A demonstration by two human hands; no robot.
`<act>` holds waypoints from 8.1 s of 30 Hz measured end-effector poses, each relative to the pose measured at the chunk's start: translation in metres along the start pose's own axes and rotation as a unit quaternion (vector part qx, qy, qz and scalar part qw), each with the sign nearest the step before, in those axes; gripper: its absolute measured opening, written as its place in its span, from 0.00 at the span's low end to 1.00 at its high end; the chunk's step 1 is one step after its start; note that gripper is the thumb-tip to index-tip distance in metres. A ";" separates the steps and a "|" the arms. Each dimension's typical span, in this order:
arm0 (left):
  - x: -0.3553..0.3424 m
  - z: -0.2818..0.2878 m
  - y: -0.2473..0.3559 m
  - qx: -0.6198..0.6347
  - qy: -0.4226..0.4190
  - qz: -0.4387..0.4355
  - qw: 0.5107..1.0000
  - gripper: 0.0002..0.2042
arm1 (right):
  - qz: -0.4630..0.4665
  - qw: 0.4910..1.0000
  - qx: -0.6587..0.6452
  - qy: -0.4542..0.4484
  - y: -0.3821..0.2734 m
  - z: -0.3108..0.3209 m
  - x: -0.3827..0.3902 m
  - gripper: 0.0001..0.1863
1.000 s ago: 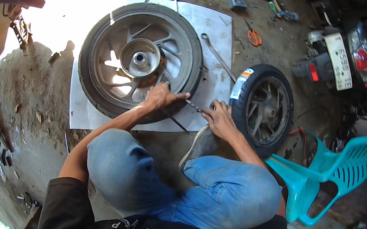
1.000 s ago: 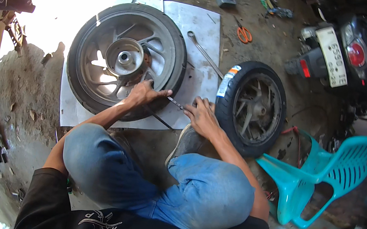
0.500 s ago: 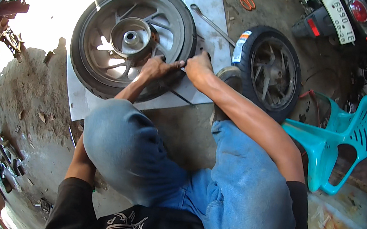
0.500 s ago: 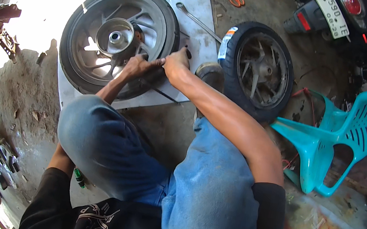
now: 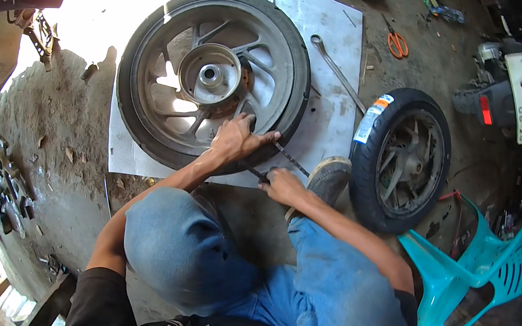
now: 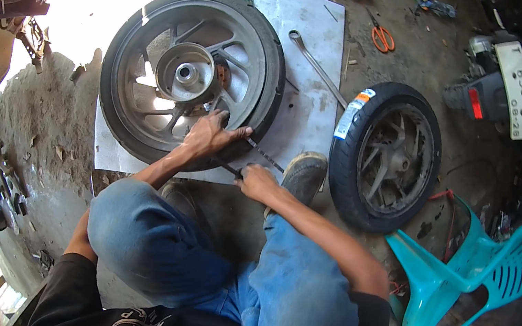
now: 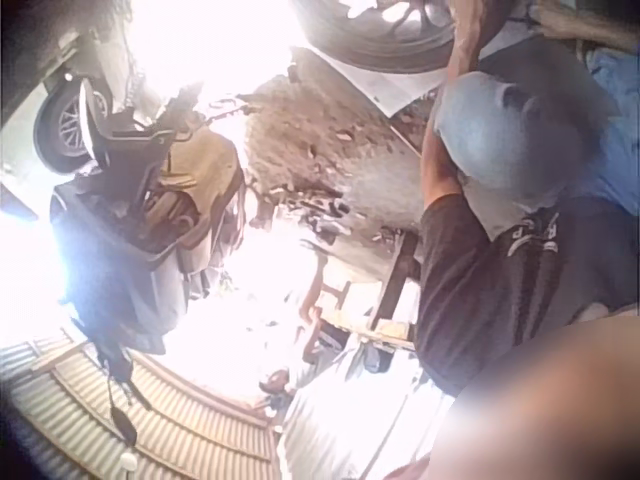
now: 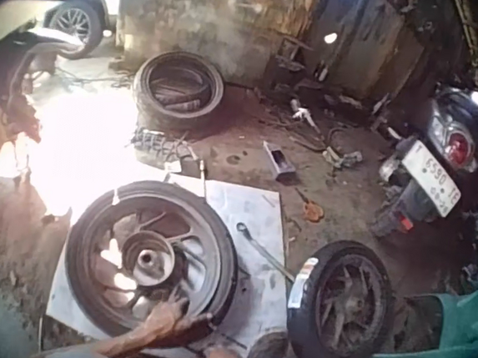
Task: The recorder is using a prying tool to remove a tire from a motorcycle wheel rim.
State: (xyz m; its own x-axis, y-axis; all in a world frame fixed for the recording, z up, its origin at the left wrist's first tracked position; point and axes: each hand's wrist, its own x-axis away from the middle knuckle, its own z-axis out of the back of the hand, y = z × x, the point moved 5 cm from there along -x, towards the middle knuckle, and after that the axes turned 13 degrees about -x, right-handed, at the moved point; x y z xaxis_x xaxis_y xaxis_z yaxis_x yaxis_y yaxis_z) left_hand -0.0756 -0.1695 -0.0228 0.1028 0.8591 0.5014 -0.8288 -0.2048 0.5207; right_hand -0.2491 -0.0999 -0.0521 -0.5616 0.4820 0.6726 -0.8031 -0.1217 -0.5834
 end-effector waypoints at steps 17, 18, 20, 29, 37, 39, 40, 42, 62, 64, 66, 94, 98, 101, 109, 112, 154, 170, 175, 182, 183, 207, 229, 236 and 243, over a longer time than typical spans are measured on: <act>-0.005 0.023 0.015 -0.114 -0.092 -0.099 0.984 0.40 | 0.087 0.970 -0.169 0.149 0.011 0.212 0.107 0.19; -0.007 0.020 0.015 -0.137 -0.143 -0.086 0.976 0.42 | 0.056 0.979 -0.171 0.100 0.012 0.215 0.106 0.20; -0.008 0.012 0.014 -0.142 -0.155 -0.077 0.975 0.41 | 0.079 0.974 -0.189 0.098 0.014 0.213 0.105 0.20; 0.010 0.007 0.023 -0.125 -0.139 0.011 0.982 0.40 | 0.078 0.957 -0.241 0.138 0.015 0.189 0.088 0.18; -0.006 0.033 0.047 -0.238 0.100 -0.125 0.958 0.44 | 0.017 0.940 -0.294 0.171 0.014 0.173 0.081 0.16; -0.019 0.028 0.038 -0.286 0.035 -0.148 0.946 0.46 | -0.015 0.943 -0.288 0.167 0.009 0.167 0.081 0.16; -0.023 0.027 0.035 -0.274 0.026 -0.157 0.948 0.47 | -0.010 0.941 -0.280 0.192 0.002 0.165 0.081 0.15; -0.027 0.024 0.034 -0.274 0.006 -0.161 0.948 0.48 | -0.022 0.932 -0.293 0.210 0.002 0.164 0.081 0.14; -0.043 0.024 0.049 -0.238 -0.059 -0.068 0.967 0.47 | 0.069 0.932 -0.289 0.210 0.028 0.148 0.063 0.18; -0.045 0.021 0.052 -0.228 -0.067 -0.064 0.969 0.48 | 0.064 0.933 -0.290 0.205 0.039 0.146 0.062 0.18; -0.043 0.021 0.052 -0.224 -0.072 -0.056 0.970 0.48 | 0.061 0.931 -0.295 0.206 0.035 0.145 0.067 0.18; -0.035 0.027 0.053 -0.247 -0.068 -0.099 0.962 0.48 | 0.078 0.969 -0.016 0.232 -0.054 0.233 0.073 0.10; -0.013 0.019 0.048 -0.289 0.178 -0.153 0.928 0.52 | -0.033 0.976 -0.119 0.182 -0.018 0.245 0.081 0.17; -0.040 0.009 0.046 -0.124 0.019 -0.161 0.979 0.51 | -0.021 0.970 -0.152 0.188 0.004 0.235 0.076 0.16; -0.060 0.013 0.039 -0.226 -0.138 -0.163 0.950 0.50 | 0.005 0.962 -0.203 0.180 0.021 0.219 0.063 0.14; -0.056 0.005 0.040 -0.166 -0.105 -0.173 0.965 0.49 | 0.025 0.952 -0.244 0.180 0.025 0.219 0.061 0.13; -0.051 0.004 0.039 -0.143 0.022 -0.104 0.984 0.40 | 0.014 0.979 0.052 0.194 -0.075 0.244 0.029 0.13; -0.048 0.015 0.047 -0.098 0.013 -0.074 0.992 0.40 | 0.104 0.959 -0.204 0.169 0.050 0.215 0.024 0.14; -0.051 0.012 0.055 -0.091 0.014 -0.065 0.994 0.37 | 0.079 0.952 -0.243 0.171 0.085 0.190 0.019 0.13; -0.047 0.003 0.038 -0.126 0.062 -0.116 0.983 0.37 | 0.063 0.966 -0.191 0.163 0.044 0.214 0.032 0.17; -0.043 0.005 0.034 -0.131 0.114 -0.146 0.974 0.37 | 0.013 0.971 -0.182 0.156 0.036 0.216 0.033 0.19; -0.088 0.008 0.038 -0.085 -0.169 -0.040 0.981 0.69 | 0.164 0.962 0.103 0.193 -0.019 0.121 0.084 0.12; -0.089 0.023 0.041 -0.162 -0.274 -0.127 0.939 0.58 | 0.049 0.977 -0.018 0.205 -0.057 0.065 0.102 0.16; -0.068 0.035 0.042 -0.150 -0.272 -0.061 0.949 0.58 | -0.120 0.991 0.046 -0.037 -0.101 0.085 0.097 0.15; -0.058 0.012 0.016 -0.113 -0.099 -0.048 0.987 0.62 | -0.126 0.982 -0.129 -0.055 -0.098 0.059 0.083 0.16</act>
State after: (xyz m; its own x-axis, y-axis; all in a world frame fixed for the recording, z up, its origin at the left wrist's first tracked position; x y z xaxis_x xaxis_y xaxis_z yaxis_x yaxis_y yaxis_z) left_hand -0.0881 -0.2280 -0.0352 0.2738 0.7558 0.5948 -0.9092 0.0017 0.4164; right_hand -0.2283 -0.0990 0.0878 -0.3815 0.3711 0.8466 -0.8497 0.2199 -0.4793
